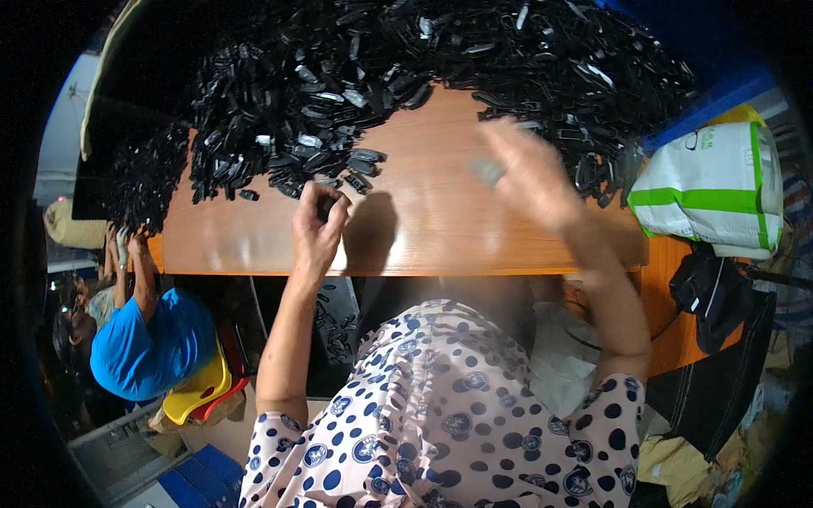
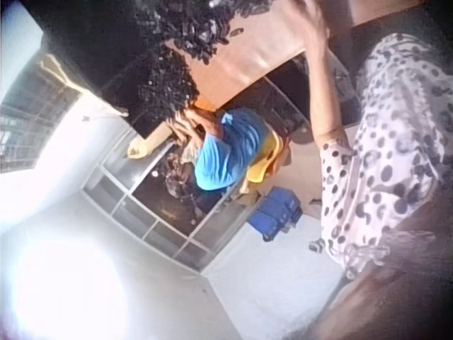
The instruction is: The person assembles small black plastic components by hand at a workshop table.
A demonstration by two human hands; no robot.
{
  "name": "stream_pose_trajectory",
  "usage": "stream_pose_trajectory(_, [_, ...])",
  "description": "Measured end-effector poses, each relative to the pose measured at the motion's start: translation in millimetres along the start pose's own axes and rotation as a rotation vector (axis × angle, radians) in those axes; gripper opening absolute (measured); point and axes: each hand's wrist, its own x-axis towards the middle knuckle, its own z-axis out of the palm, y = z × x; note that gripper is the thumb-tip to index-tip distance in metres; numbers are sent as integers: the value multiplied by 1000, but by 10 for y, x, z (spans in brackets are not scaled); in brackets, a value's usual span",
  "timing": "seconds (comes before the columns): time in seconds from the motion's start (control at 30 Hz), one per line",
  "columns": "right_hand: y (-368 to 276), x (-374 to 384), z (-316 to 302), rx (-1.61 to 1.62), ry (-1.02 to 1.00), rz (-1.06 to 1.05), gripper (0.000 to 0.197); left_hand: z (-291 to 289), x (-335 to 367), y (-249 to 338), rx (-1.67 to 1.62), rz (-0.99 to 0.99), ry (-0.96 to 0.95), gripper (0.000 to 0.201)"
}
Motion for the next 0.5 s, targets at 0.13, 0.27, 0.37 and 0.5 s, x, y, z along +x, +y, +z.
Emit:
stream_pose_trajectory(0.13, [338, 230, -264, -653, -100, -14, 16, -53, 227, 59, 826, 368, -94, 32])
stream_pose_trajectory(0.27, [459, 342, -276, -619, -119, -24, 14, 11, 336, -24, 1005, 426, -156, 32])
stream_pose_trajectory(0.37, [481, 403, -299, -474, -163, -75, 14, -51, 385, -66, 982, 392, -136, 29])
stream_pose_trajectory(0.5, [478, 442, -322, -222, -1, -125, 8, -82, 290, -51, 460, 320, -48, 20])
